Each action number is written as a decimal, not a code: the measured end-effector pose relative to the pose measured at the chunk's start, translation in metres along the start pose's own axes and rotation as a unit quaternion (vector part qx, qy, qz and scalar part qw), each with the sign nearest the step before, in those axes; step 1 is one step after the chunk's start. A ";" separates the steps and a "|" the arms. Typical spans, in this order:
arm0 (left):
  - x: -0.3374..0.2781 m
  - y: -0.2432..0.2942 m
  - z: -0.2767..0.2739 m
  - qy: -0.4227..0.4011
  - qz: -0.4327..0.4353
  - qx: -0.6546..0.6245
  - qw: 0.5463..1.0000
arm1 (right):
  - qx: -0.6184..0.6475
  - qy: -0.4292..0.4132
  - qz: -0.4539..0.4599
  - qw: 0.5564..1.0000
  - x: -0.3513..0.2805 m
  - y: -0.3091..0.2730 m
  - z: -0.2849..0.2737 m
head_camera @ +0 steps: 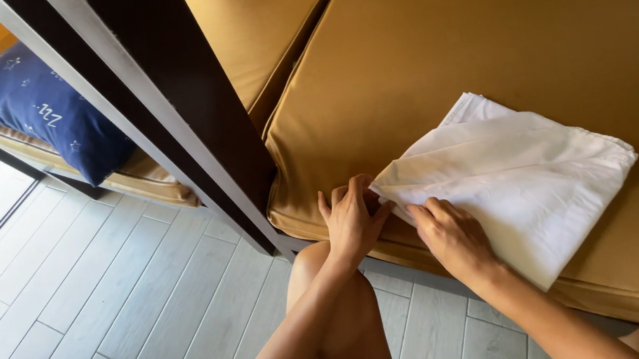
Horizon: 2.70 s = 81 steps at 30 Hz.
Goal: The person retrieves a white towel from a wooden wardrobe, walks to a bed, and sits on the floor. They then fold the towel neatly on the bed surface.
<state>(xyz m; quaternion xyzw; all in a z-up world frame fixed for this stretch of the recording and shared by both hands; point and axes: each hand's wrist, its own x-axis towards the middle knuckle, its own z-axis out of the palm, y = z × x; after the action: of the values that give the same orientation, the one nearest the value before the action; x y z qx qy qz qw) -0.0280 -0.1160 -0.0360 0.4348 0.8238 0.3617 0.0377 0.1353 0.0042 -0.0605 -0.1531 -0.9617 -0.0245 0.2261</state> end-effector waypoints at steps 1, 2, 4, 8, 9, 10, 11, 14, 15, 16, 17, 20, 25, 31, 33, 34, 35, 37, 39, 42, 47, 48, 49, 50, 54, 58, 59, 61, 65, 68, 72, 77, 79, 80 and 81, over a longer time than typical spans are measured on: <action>-0.001 0.002 0.002 -0.003 -0.004 0.010 1.000 | 0.005 -0.002 0.002 1.000 -0.001 -0.001 -0.005; 0.000 0.000 0.004 -0.005 -0.001 0.007 1.000 | 0.001 -0.003 0.006 1.000 0.001 -0.002 -0.009; -0.001 -0.004 0.007 -0.011 -0.009 0.010 1.000 | -0.001 -0.008 0.002 1.000 0.003 -0.005 -0.017; 0.001 -0.007 0.008 -0.007 -0.006 0.003 1.000 | 0.007 0.002 0.000 1.000 0.002 0.000 -0.012; 0.000 -0.006 0.007 -0.006 -0.004 0.008 1.000 | 0.016 0.007 -0.005 1.000 0.002 -0.003 -0.017; 0.000 -0.005 0.006 -0.004 -0.001 0.012 1.000 | 0.025 0.013 -0.010 1.000 0.003 -0.005 -0.022; -0.001 -0.003 0.003 -0.006 0.001 0.009 1.000 | 0.022 0.011 -0.007 1.000 -0.003 -0.004 -0.026; -0.001 0.006 -0.004 -0.017 0.012 0.044 0.999 | 0.018 0.025 0.003 1.000 -0.029 -0.003 -0.046; -0.001 0.008 -0.006 0.009 0.041 0.046 0.998 | 0.043 0.026 0.035 0.998 -0.042 -0.004 -0.059; -0.004 0.011 -0.008 0.034 0.066 0.047 0.996 | 0.068 0.025 0.068 0.995 -0.057 -0.006 -0.073; -0.002 0.013 -0.009 0.023 0.069 0.041 0.997 | 0.064 0.019 0.079 0.995 -0.071 -0.003 -0.080; -0.002 0.014 -0.009 0.028 0.083 0.061 0.994 | 0.053 0.021 0.159 0.986 -0.110 0.002 -0.095; -0.001 0.014 -0.007 0.033 0.092 0.069 0.993 | 0.077 0.062 0.229 0.968 -0.133 0.001 -0.098; -0.002 0.017 -0.007 0.041 0.085 0.057 0.994 | 0.081 0.103 0.251 0.959 -0.153 0.005 -0.087; -0.001 0.016 -0.007 0.042 0.085 0.059 0.994 | 0.085 0.113 0.248 0.959 -0.150 0.003 -0.090; -0.001 0.016 -0.006 0.044 0.086 0.061 0.993 | 0.088 0.125 0.243 0.958 -0.150 0.003 -0.091; -0.002 0.015 -0.005 0.042 0.085 0.060 0.994 | 0.088 0.123 0.244 0.958 -0.152 0.003 -0.092; -0.002 0.012 -0.005 0.038 0.085 0.050 0.994 | 0.080 0.145 0.225 0.960 -0.152 0.003 -0.092; -0.003 0.008 -0.004 0.041 0.091 0.041 0.994 | 0.080 0.143 0.219 0.962 -0.152 0.001 -0.093; -0.004 0.005 -0.007 0.044 0.102 0.010 0.994 | 0.097 0.128 0.196 0.967 -0.152 0.001 -0.094; -0.005 0.005 -0.012 0.040 0.110 -0.004 0.993 | 0.180 0.077 0.171 0.966 -0.146 0.006 -0.106; -0.006 0.006 -0.014 0.030 0.105 0.022 0.994 | 0.199 0.070 0.166 0.963 -0.145 0.011 -0.109; -0.006 0.008 -0.015 0.020 0.100 0.048 0.994 | 0.218 0.063 0.161 0.961 -0.144 0.015 -0.111; -0.008 0.008 -0.016 0.021 0.099 0.050 0.994 | 0.220 0.062 0.159 0.960 -0.141 0.028 -0.112; -0.013 0.020 -0.007 0.094 0.189 0.123 0.970 | 0.202 0.103 0.167 0.960 -0.118 0.084 -0.109; -0.041 0.058 0.027 0.044 0.378 0.102 0.919 | 0.186 0.120 0.065 0.973 -0.061 0.109 -0.112; -0.051 0.074 0.029 0.046 0.375 0.107 0.920 | 0.190 0.121 0.060 0.973 -0.053 0.113 -0.103; -0.067 0.107 0.034 -0.140 0.428 0.203 0.870 | 0.172 0.023 0.052 0.983 -0.035 0.121 -0.085; -0.076 0.098 0.086 -0.092 0.430 0.294 0.849 | 0.158 -0.050 0.064 0.984 -0.037 0.144 -0.036; -0.083 0.091 0.096 -0.108 0.411 0.192 0.885 | 0.096 -0.044 0.054 0.993 -0.040 0.147 -0.028; -0.086 0.089 0.096 -0.112 0.416 0.177 0.885 | 0.092 -0.037 0.051 0.994 -0.042 0.149 -0.024; -0.086 0.085 0.094 -0.116 0.421 0.201 0.877 | 0.098 -0.074 0.084 0.989 -0.034 0.141 -0.033; -0.084 0.083 0.095 -0.115 0.432 0.200 0.872 | 0.110 -0.053 0.094 0.988 -0.026 0.131 -0.045; -0.084 0.082 0.095 -0.114 0.431 0.201 0.872 | 0.110 -0.053 0.092 0.988 -0.022 0.128 -0.046; -0.084 0.080 0.094 -0.117 0.430 0.196 0.873 | 0.118 -0.049 0.082 0.988 -0.019 0.125 -0.047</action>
<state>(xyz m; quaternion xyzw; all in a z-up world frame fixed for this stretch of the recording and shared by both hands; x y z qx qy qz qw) 0.1149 -0.0964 -0.0760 0.7840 0.5989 0.1198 -0.1111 0.2099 0.1122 -0.0292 -0.2044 -0.9519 0.1155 0.1968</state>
